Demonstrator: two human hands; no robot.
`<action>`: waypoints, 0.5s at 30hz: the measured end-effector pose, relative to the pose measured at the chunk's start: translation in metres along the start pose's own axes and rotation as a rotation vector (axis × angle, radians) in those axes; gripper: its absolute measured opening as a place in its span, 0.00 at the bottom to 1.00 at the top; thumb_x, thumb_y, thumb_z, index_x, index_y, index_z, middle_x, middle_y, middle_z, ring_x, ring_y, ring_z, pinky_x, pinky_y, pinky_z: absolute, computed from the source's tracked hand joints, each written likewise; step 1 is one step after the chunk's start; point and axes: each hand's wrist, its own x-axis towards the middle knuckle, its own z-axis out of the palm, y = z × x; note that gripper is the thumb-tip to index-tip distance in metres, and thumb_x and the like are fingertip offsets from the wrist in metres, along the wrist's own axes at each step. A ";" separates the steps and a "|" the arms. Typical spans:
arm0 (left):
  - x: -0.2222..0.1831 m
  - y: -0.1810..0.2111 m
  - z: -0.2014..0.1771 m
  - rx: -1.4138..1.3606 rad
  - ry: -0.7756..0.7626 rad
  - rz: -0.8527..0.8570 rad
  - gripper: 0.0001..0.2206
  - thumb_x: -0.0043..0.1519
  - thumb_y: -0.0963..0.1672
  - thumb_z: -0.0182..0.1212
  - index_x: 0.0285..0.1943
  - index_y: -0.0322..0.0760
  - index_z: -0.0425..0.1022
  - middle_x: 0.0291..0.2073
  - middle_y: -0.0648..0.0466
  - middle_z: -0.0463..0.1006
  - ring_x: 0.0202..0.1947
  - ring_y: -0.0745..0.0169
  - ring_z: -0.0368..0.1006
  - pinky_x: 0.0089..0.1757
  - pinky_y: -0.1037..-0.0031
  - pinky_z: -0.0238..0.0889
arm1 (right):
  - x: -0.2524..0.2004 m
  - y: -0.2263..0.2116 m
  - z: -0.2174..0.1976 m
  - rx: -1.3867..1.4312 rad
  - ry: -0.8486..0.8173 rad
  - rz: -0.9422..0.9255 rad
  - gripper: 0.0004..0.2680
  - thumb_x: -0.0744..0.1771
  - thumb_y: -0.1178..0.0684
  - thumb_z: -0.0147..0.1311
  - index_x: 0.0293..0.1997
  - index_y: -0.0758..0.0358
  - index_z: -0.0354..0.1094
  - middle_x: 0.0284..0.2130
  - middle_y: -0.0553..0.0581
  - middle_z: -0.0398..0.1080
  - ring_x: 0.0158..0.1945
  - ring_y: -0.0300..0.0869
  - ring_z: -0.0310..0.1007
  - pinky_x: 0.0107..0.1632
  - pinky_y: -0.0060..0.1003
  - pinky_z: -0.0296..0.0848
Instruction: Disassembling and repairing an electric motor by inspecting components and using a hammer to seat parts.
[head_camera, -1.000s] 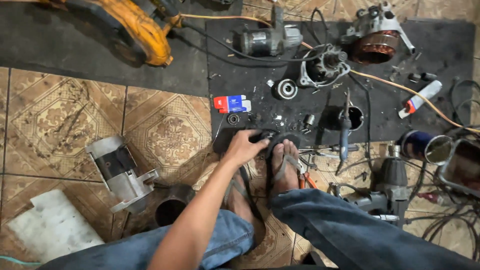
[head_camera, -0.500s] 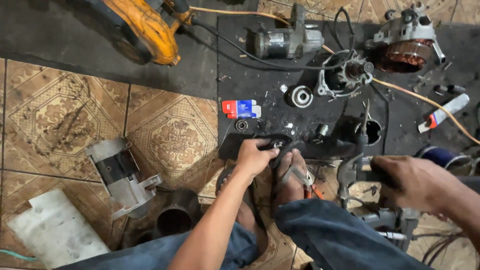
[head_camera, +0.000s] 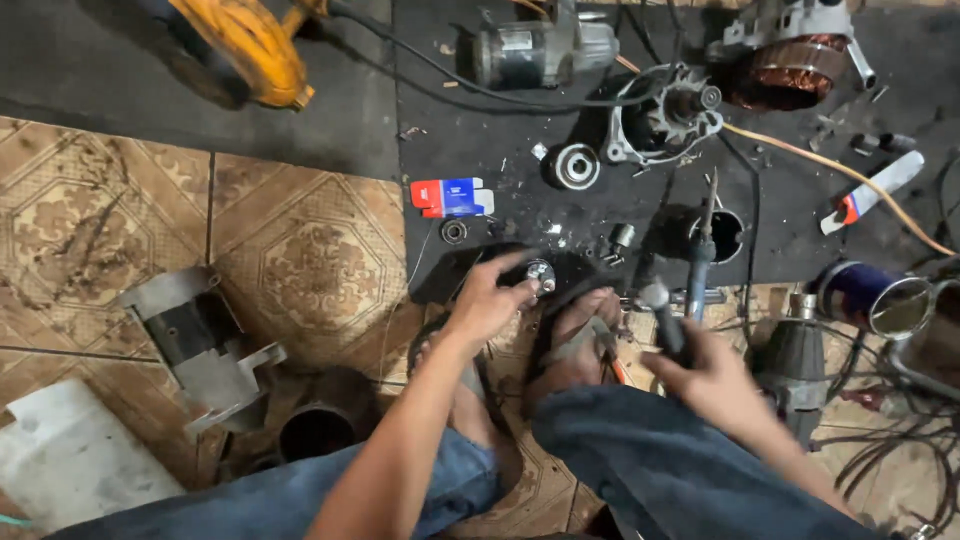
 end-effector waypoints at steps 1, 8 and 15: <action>0.003 -0.003 0.000 0.023 0.017 0.014 0.23 0.59 0.39 0.63 0.66 0.38 0.74 0.42 0.45 0.80 0.27 0.66 0.74 0.25 0.78 0.64 | 0.009 0.004 0.020 0.091 0.031 0.007 0.10 0.61 0.54 0.68 0.38 0.69 0.71 0.18 0.60 0.67 0.21 0.48 0.68 0.26 0.40 0.63; 0.001 0.011 0.008 0.033 0.082 -0.047 0.23 0.57 0.43 0.67 0.64 0.37 0.76 0.37 0.44 0.83 0.30 0.62 0.81 0.31 0.73 0.75 | 0.017 -0.069 0.049 -0.043 0.268 -0.213 0.16 0.58 0.45 0.74 0.35 0.63 0.71 0.24 0.64 0.75 0.37 0.60 0.80 0.41 0.51 0.75; 0.006 0.002 0.006 0.066 0.111 -0.060 0.26 0.56 0.46 0.70 0.66 0.39 0.75 0.37 0.42 0.84 0.35 0.60 0.83 0.37 0.69 0.75 | 0.056 -0.097 0.047 -0.168 0.166 -0.296 0.19 0.57 0.44 0.74 0.37 0.65 0.67 0.26 0.66 0.75 0.40 0.62 0.79 0.41 0.53 0.76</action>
